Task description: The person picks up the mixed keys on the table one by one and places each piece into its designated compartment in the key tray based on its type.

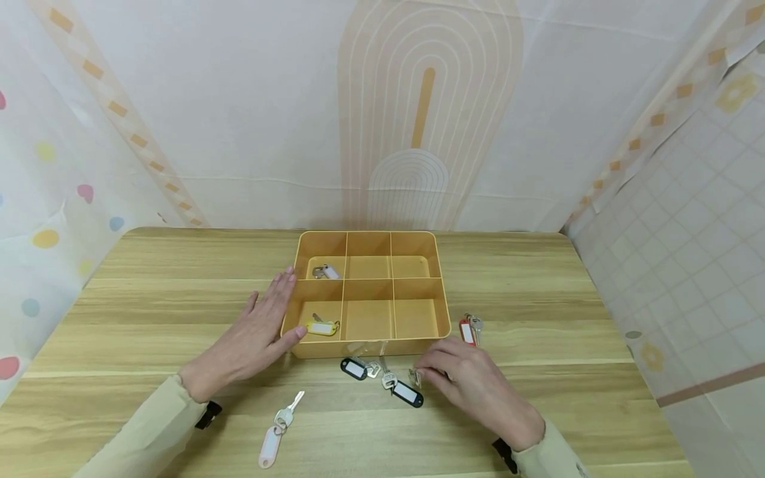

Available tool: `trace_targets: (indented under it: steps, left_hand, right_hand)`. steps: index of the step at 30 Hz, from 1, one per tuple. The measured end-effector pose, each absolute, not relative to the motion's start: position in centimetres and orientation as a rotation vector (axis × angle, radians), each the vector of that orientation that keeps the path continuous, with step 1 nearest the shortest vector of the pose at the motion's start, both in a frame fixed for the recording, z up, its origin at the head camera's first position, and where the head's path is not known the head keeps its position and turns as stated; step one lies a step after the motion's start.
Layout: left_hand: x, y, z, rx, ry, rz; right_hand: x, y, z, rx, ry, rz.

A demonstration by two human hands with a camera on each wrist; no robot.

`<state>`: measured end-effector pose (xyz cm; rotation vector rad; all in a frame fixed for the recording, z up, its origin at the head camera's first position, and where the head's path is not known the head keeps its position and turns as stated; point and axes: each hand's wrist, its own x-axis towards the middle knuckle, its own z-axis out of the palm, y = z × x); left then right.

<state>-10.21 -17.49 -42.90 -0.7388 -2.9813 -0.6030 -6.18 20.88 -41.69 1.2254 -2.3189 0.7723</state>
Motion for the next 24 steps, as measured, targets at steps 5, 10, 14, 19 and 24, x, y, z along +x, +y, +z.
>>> trace_targets:
  steps: [5, 10, 14, 19, 24]
  left_hand:
    - [-10.1, -17.7, -42.8, -0.743, -2.983, -0.616]
    - [-10.1, -18.0, -42.9, -0.752, -2.977, -0.619]
    - [-10.0, -18.1, -43.0, -0.758, -2.972, -0.615]
    - [-10.0, -18.2, -42.9, -0.759, -2.971, -0.615]
    - [-9.9, -18.1, -42.9, -0.767, -2.973, -0.592]
  right_hand:
    - [-6.2, 20.5, -41.1, 1.194, -2.297, 0.783]
    - [-6.3, 20.0, -40.4, 1.194, -2.264, 0.816]
    - [-6.3, 19.6, -39.9, 1.171, -2.303, 0.85]
    - [-6.3, 19.1, -39.2, 1.141, -2.327, 0.891]
    - [-6.4, 18.6, -38.4, 1.116, -2.334, 0.912]
